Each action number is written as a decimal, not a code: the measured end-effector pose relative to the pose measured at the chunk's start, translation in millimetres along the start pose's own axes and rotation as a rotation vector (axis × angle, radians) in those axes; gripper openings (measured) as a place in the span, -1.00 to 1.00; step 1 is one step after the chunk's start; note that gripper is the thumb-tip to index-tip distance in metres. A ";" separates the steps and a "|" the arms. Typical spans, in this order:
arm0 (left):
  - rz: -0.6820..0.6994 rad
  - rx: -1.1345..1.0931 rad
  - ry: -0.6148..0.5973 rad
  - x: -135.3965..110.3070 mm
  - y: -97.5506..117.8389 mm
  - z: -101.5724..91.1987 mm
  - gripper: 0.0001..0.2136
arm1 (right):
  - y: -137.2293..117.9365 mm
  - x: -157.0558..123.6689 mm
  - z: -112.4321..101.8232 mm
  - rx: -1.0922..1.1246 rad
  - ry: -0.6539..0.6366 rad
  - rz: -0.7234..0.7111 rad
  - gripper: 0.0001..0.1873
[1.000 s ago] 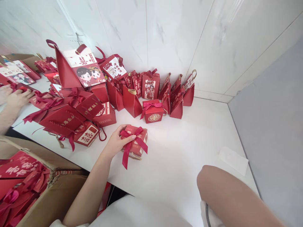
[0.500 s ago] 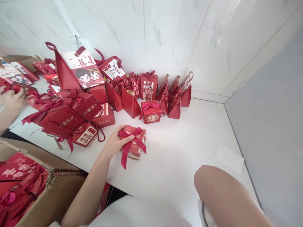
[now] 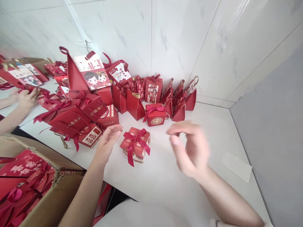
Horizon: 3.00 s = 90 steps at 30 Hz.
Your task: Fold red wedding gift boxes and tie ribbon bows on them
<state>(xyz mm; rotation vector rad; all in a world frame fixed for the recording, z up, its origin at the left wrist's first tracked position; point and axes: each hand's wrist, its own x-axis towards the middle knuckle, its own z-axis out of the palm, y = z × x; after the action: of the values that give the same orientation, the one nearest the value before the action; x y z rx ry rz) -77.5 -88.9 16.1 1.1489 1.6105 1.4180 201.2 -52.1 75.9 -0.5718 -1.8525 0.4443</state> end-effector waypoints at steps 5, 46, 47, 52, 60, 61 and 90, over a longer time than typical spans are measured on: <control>0.147 0.191 -0.076 -1.1 14.5 -3.8 -0.80 | -9.4 -19.4 37.9 0.104 -0.708 0.470 -0.79; 0.035 0.135 -0.524 32.9 13.2 19.9 -0.50 | -14.4 0.7 41.0 0.327 -0.793 0.538 -0.76; 0.008 0.110 -0.564 34.1 11.4 22.1 -0.48 | -19.0 -8.1 45.1 0.390 -0.840 0.597 -0.78; -0.142 0.010 -0.536 29.5 1.9 34.1 -0.53 | -12.3 -64.4 63.3 0.369 -0.810 0.797 -0.64; -0.244 -0.170 -0.400 17.5 1.4 63.4 -0.58 | 13.9 -71.3 56.0 -0.181 -0.604 0.621 -0.45; -0.247 -0.171 -0.402 16.6 1.7 65.0 -0.58 | 13.5 -67.0 55.9 -0.129 -0.603 0.661 -0.45; -0.205 -0.110 -0.362 18.5 -6.7 70.7 -0.67 | 11.9 -79.0 78.4 0.384 -0.535 0.799 -0.45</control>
<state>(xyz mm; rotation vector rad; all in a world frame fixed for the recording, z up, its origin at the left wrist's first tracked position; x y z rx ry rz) -20.8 -45.5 -1.1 1.0713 1.3353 1.0819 152.3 -90.6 -17.2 -0.9813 -1.8861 1.5701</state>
